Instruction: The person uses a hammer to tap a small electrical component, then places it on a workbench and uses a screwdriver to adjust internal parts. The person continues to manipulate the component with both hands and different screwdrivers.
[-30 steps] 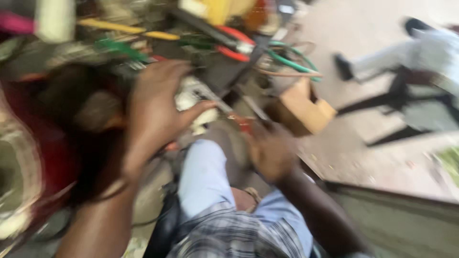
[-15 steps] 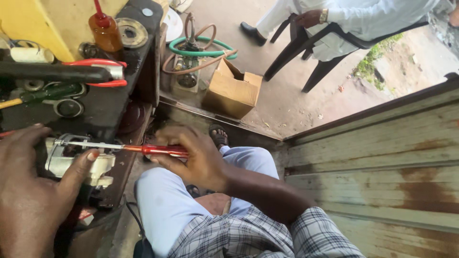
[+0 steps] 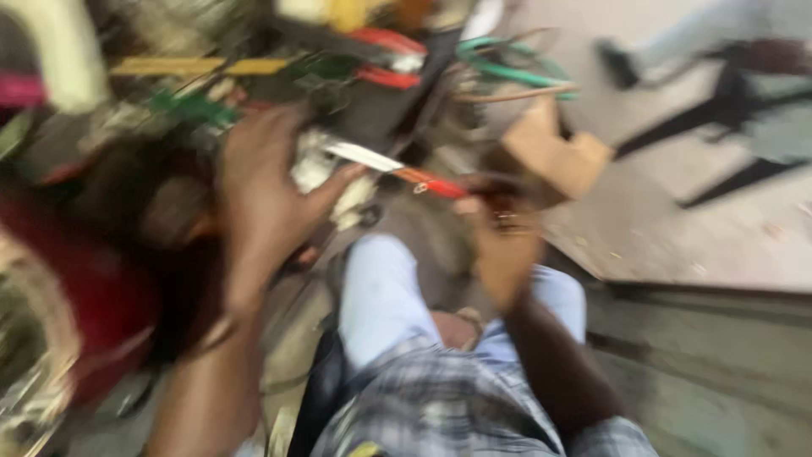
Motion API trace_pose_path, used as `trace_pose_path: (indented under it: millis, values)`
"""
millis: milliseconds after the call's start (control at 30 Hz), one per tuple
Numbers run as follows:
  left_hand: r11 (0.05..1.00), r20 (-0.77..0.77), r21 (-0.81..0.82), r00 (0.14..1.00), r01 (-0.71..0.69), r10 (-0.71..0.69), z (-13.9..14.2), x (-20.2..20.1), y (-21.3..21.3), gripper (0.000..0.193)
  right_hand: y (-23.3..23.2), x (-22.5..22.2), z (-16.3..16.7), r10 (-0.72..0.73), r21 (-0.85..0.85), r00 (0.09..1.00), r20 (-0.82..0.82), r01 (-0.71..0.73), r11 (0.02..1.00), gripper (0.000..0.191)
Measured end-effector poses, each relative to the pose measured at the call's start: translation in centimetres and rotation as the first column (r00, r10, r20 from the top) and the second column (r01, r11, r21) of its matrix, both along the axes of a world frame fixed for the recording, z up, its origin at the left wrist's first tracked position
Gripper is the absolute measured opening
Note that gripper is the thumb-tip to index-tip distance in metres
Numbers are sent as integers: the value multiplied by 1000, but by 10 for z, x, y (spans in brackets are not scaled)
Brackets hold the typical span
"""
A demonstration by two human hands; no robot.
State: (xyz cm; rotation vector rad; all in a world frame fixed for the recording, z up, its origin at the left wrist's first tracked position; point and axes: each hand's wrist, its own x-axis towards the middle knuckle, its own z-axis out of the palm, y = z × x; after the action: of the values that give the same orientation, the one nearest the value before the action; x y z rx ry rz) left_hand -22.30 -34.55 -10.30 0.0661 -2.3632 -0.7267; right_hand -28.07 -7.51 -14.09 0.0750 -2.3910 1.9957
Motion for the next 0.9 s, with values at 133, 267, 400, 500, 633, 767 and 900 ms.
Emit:
trace_pose_path:
  millis: [133,267,400,500,633,767,900]
  values:
    - [999,-39,17,998,-51,51,5,5,-4,71,2,11,7,174,-176,942,-287,-230,957,17]
    - [996,-19,4,996,-85,85,16,-1,2,77,3,13,7,153,-203,934,-323,-226,953,19]
    - [996,25,26,996,-89,88,15,-4,5,73,4,14,-3,186,-190,922,-340,-261,946,16]
    - [995,39,25,995,-92,91,9,-5,5,74,3,20,-12,209,-174,913,-349,-282,943,17]
    - [996,39,17,996,-85,85,5,-5,4,74,4,31,-14,227,-130,906,-358,-289,949,20]
    - [996,1,3,996,-87,87,7,-4,5,74,3,37,-5,215,17,860,-463,-234,972,20]
    - [996,31,22,996,-86,86,9,-4,5,73,-2,36,0,258,20,791,-555,-297,955,19]
